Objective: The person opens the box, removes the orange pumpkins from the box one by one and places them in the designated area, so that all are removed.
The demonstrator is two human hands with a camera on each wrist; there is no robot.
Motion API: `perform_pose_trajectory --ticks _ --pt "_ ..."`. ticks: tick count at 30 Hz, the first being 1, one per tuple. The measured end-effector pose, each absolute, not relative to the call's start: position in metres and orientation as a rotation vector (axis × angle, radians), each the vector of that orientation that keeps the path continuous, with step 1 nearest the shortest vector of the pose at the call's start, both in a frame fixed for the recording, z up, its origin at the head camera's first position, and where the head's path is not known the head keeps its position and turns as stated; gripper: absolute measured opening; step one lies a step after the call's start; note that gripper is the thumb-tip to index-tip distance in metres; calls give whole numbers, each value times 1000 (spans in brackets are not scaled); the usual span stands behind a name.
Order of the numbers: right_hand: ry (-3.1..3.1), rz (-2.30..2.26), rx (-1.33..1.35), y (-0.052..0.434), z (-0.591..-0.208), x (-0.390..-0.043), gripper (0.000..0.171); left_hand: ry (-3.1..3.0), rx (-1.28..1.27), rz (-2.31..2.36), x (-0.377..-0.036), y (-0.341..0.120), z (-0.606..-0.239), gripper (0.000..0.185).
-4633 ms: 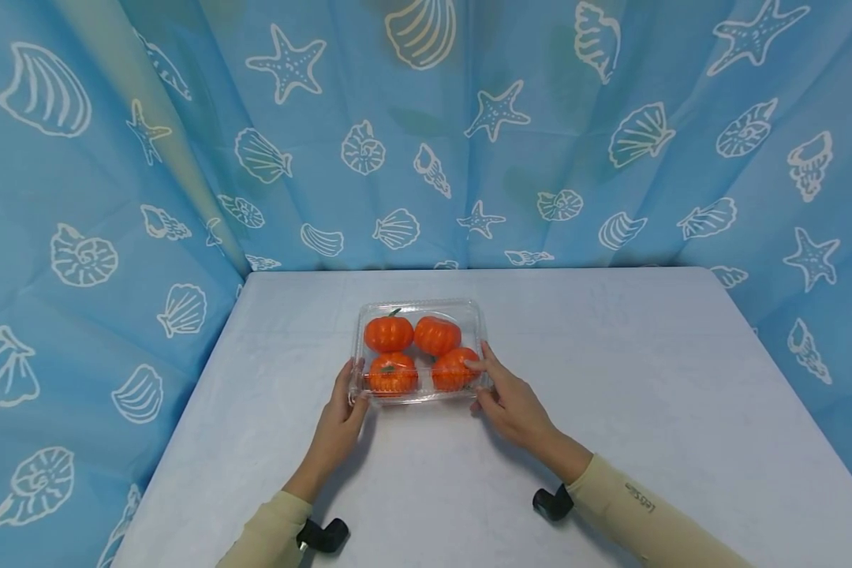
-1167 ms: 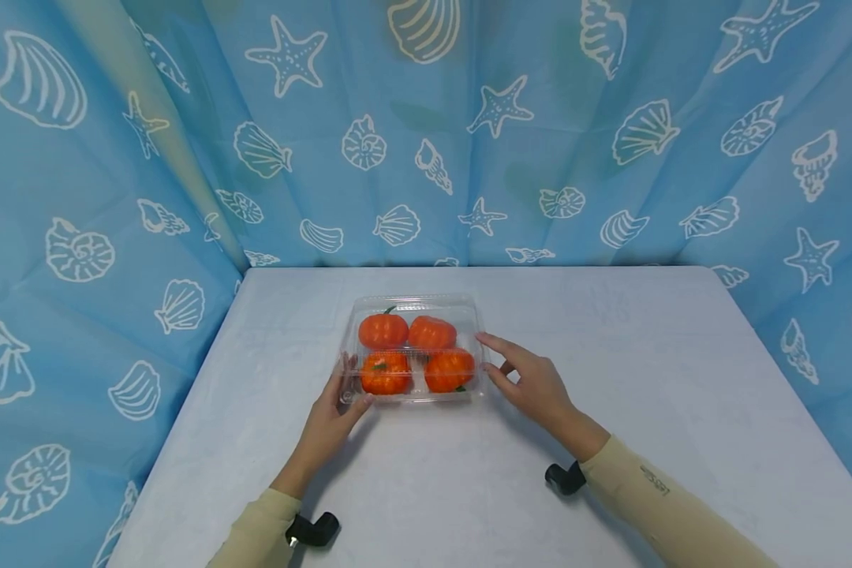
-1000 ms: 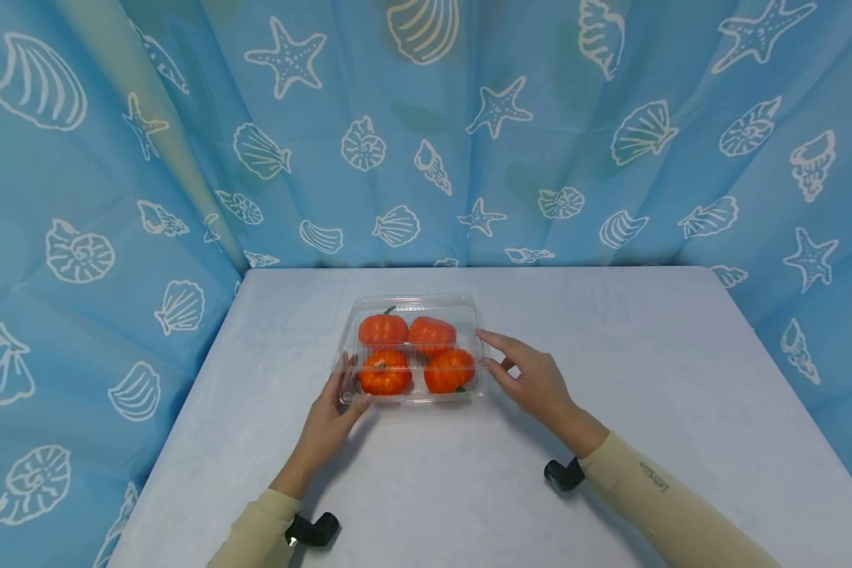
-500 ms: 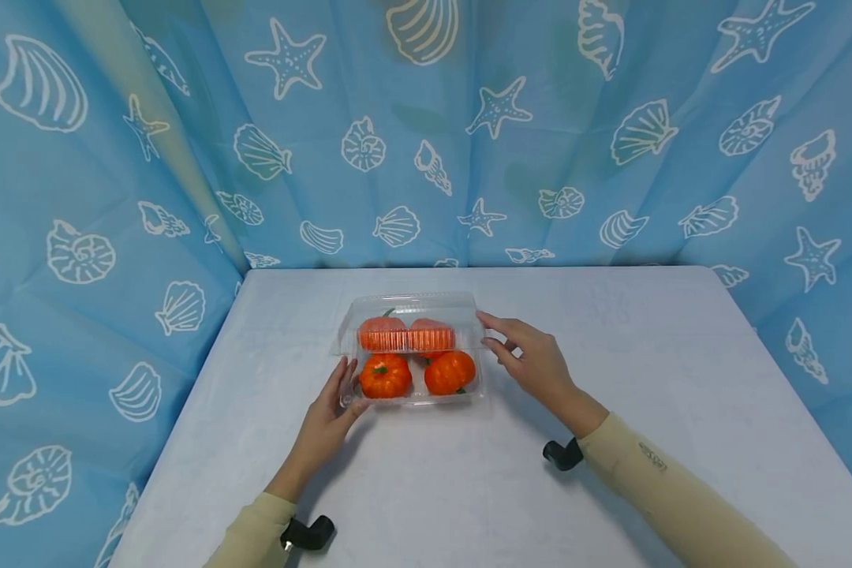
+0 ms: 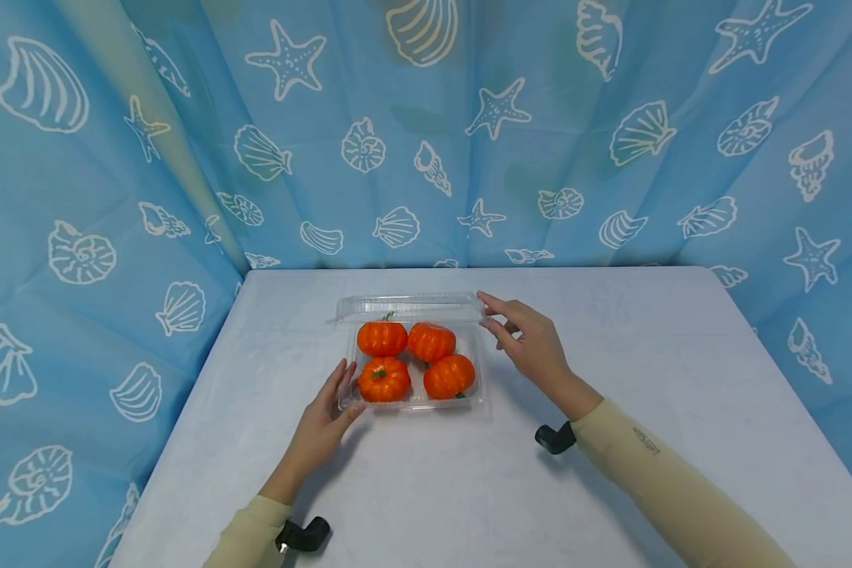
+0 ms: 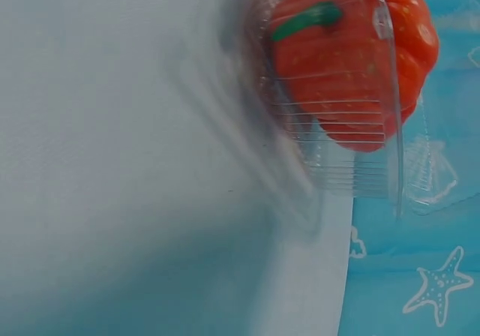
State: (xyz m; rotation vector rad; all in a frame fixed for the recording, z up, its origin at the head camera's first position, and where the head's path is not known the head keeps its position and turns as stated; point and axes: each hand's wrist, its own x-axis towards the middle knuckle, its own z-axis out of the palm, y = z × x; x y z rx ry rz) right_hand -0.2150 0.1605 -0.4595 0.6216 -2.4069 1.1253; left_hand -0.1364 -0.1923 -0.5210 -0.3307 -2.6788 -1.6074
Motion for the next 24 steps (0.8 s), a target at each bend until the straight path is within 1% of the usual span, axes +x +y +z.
perform_pose_trajectory --ticks 8,15,24 --pt "-2395 1099 572 159 -455 -229 47 -2680 -332 -1611 -137 -193 -522 82" --pt "-2358 1110 554 154 -453 -239 46 -2668 -272 -1586 -137 -186 -523 83" --pt "-2311 1214 559 149 -454 -248 44 -2658 -239 -1577 -142 -177 -524 92"
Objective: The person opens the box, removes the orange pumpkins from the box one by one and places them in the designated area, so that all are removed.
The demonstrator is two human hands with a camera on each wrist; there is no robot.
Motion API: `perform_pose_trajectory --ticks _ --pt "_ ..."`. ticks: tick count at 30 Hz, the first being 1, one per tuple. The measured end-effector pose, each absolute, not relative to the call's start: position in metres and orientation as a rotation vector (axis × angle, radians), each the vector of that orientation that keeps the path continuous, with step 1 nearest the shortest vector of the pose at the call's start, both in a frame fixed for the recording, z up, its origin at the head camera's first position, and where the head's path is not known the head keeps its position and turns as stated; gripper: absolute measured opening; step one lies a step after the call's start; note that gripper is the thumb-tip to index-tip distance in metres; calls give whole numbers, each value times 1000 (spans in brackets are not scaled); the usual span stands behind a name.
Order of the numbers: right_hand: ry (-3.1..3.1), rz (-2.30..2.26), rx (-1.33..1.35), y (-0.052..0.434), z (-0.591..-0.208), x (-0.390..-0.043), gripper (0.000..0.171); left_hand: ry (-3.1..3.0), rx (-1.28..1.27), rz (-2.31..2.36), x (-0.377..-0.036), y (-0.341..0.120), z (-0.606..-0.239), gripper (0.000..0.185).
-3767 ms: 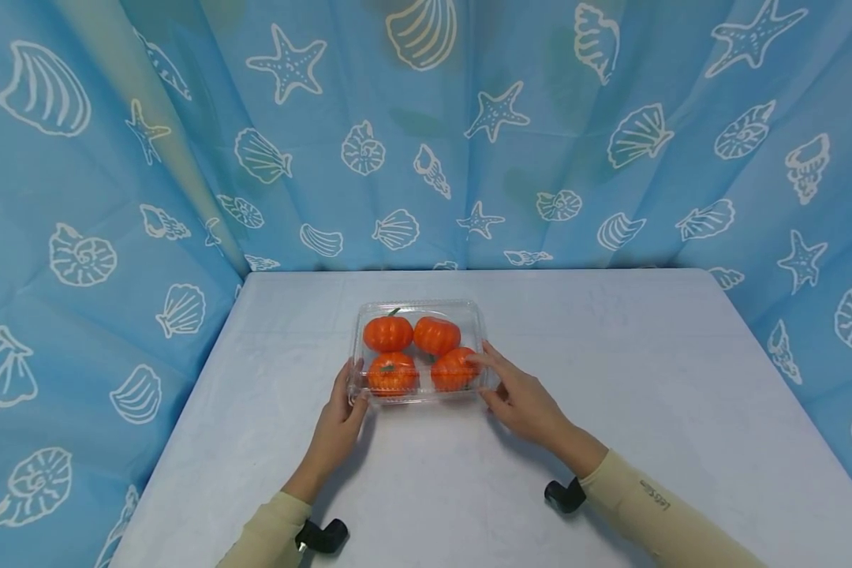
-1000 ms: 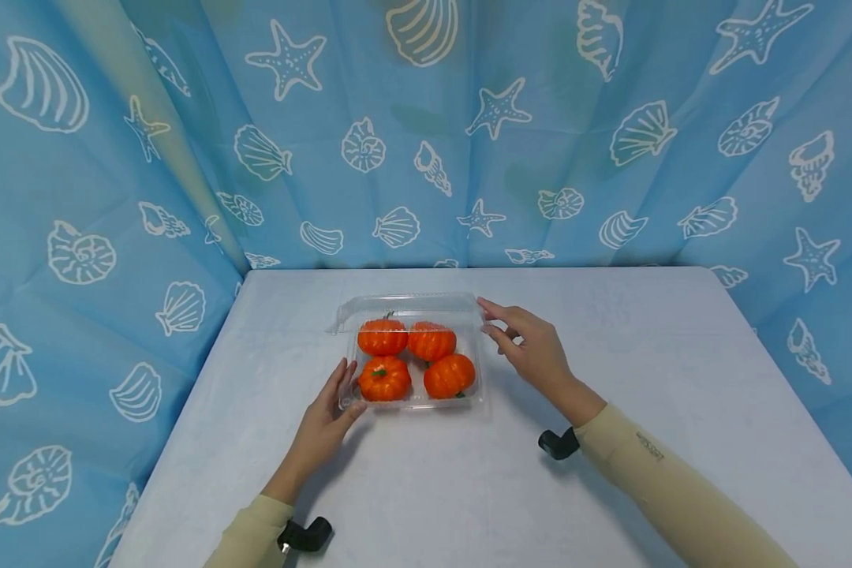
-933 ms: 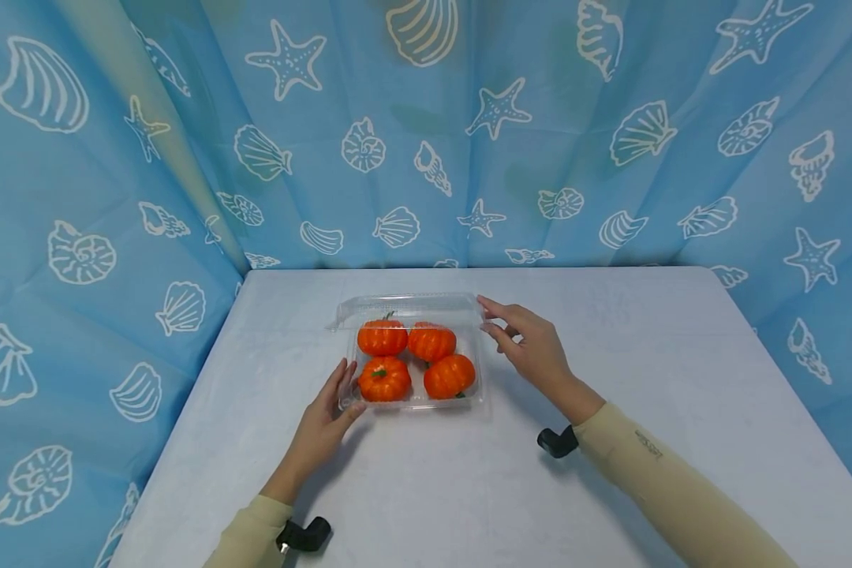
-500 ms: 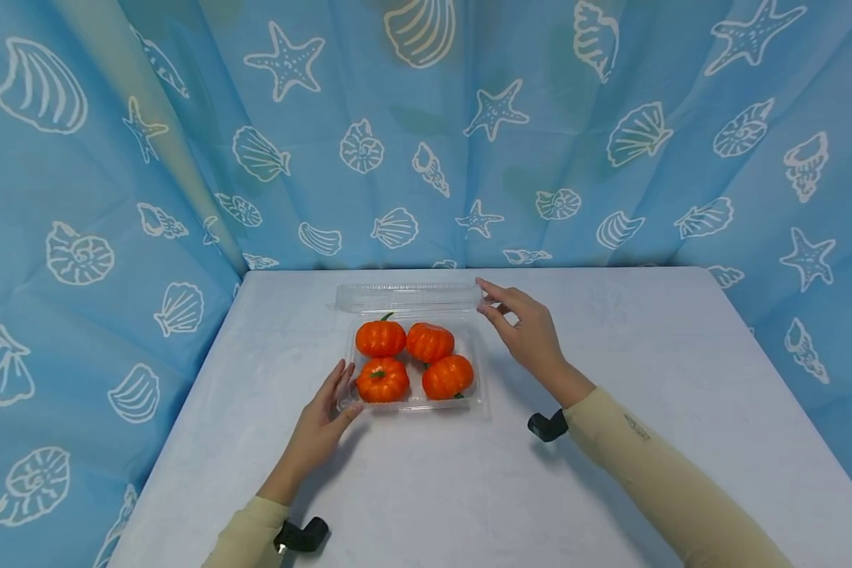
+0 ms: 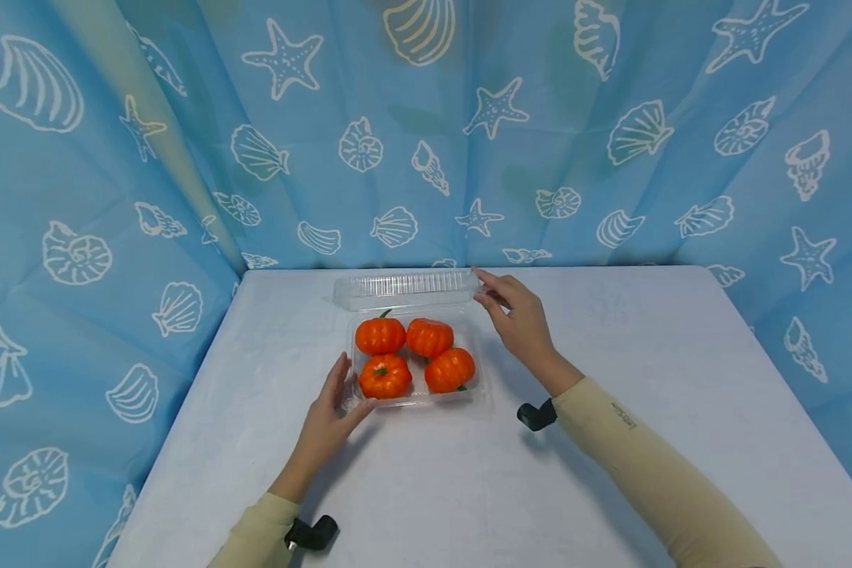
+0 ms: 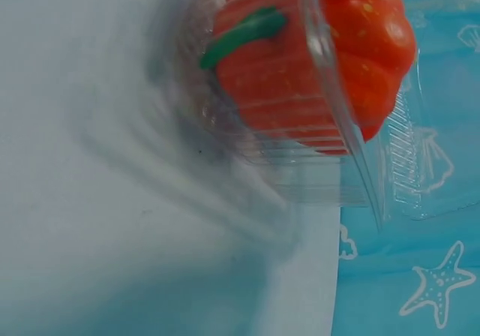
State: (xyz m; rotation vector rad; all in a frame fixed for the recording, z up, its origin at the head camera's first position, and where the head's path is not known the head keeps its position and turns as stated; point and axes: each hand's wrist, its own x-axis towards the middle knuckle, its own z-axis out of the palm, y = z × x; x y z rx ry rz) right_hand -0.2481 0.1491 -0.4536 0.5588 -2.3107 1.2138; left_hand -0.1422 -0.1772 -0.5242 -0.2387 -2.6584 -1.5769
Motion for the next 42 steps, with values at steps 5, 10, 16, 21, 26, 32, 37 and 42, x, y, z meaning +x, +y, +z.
perform_pose_trajectory --ticks 5,10,16,21,26,32,37,42 --pt "-2299 1216 567 148 -451 -252 44 -2701 -287 -1580 -143 -181 -523 92" --pt "-2320 1216 538 148 -447 -252 43 -2710 -314 -1605 -142 -187 -523 91" --pt "-2345 1182 531 148 -444 -255 50 -2716 -327 -1637 -140 -191 -521 88" --pt "-2348 1113 556 147 -441 -257 59 -2713 -331 -1655 -138 -192 -521 87" --pt "-2286 1030 592 147 -442 -258 64 -2703 -339 -1657 -138 -192 -521 87" --pt "-2219 968 603 145 -444 -261 60 -2704 -352 -1660 -137 -192 -521 87" --pt "-2267 1028 569 147 -445 -265 60 -2704 -364 -1647 -137 -193 -522 86" --pt "-2353 1138 557 148 -442 -274 70 -2700 -364 -1656 -136 -194 -523 87"
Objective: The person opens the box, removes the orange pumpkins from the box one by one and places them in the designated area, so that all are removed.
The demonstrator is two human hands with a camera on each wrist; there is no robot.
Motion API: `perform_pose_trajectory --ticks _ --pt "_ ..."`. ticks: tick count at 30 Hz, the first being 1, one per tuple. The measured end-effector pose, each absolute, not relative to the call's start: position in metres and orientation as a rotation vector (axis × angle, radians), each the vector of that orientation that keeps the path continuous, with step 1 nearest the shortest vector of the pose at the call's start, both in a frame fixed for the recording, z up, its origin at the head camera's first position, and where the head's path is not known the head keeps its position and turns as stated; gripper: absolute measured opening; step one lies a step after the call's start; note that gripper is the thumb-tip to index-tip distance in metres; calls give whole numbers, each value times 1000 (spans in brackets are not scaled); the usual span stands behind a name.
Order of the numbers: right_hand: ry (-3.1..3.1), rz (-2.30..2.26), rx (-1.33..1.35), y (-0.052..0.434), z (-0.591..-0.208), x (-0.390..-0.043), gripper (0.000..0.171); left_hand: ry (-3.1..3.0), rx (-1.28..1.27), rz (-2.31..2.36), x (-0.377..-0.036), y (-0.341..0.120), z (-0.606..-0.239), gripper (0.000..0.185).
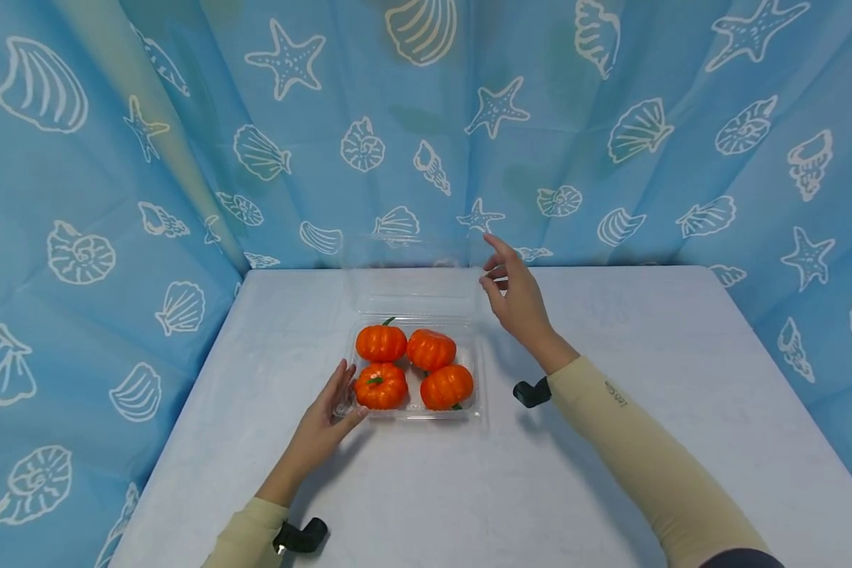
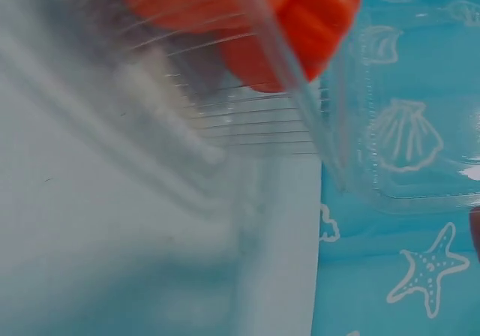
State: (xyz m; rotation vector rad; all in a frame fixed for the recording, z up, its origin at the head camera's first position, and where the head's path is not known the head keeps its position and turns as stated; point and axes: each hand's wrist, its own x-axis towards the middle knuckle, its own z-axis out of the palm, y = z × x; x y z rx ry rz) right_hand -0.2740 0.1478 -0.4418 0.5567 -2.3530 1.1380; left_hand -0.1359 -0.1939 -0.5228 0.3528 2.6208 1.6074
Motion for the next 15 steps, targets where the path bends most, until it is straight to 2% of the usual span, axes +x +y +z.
perform_pose_trajectory --ticks 15 --pt "-2585 1191 510 148 -432 -303 80 2628 349 1617 -131 -196 -525 87"
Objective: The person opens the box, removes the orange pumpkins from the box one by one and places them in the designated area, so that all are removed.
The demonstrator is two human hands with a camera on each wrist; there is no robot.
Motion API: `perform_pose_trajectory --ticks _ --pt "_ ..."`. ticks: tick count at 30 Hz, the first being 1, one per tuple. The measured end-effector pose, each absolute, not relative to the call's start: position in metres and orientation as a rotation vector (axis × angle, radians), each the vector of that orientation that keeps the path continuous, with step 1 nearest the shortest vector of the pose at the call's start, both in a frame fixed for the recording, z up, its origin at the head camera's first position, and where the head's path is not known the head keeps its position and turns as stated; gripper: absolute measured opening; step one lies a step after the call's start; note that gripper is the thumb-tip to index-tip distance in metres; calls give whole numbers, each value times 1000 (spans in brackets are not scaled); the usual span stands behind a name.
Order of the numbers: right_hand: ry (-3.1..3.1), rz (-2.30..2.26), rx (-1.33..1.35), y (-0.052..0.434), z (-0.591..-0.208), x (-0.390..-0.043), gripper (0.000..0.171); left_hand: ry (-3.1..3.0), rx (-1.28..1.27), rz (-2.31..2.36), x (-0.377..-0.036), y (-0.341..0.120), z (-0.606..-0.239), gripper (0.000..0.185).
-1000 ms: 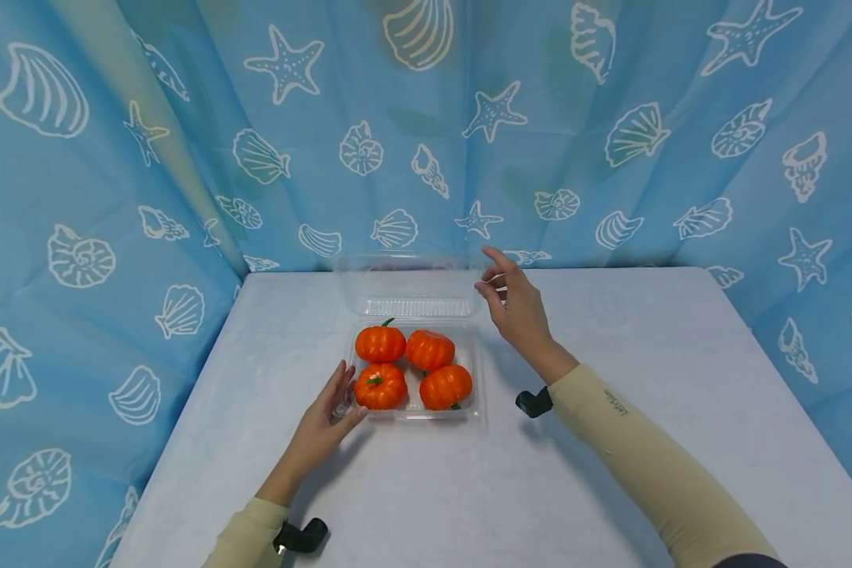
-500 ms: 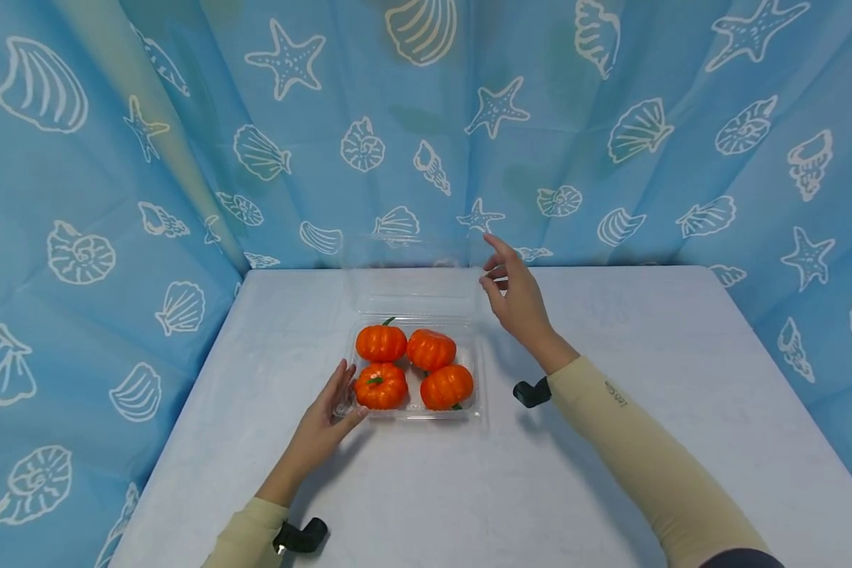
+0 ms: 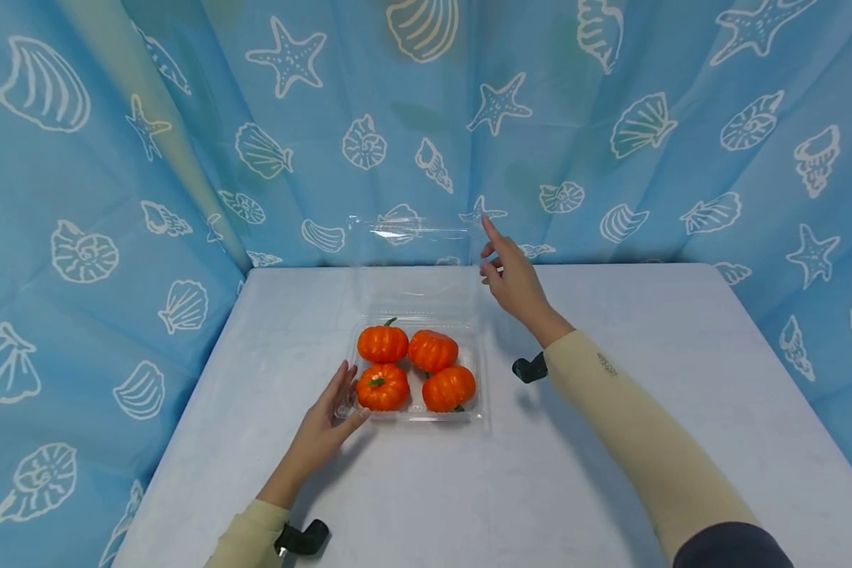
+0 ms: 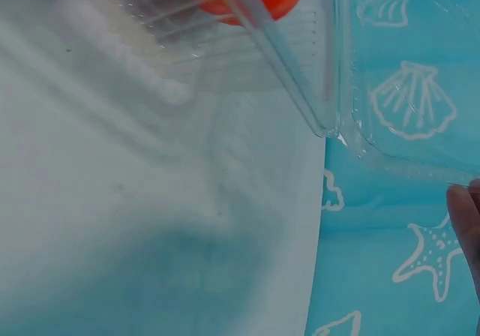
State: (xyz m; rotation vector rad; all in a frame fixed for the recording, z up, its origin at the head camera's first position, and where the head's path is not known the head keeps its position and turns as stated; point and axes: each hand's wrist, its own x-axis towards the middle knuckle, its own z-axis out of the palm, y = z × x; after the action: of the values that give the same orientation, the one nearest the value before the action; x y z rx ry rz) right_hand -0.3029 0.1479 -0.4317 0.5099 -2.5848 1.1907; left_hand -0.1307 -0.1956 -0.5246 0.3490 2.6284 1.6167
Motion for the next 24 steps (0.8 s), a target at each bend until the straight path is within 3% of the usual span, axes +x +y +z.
perform_pose_trajectory --ticks 10,24 --pt "-2636 1289 499 149 -438 -311 87 2634 306 1593 -127 -195 -524 88" --pt "-2768 1324 455 151 -456 -313 81 2646 299 1584 -125 -195 -524 89"
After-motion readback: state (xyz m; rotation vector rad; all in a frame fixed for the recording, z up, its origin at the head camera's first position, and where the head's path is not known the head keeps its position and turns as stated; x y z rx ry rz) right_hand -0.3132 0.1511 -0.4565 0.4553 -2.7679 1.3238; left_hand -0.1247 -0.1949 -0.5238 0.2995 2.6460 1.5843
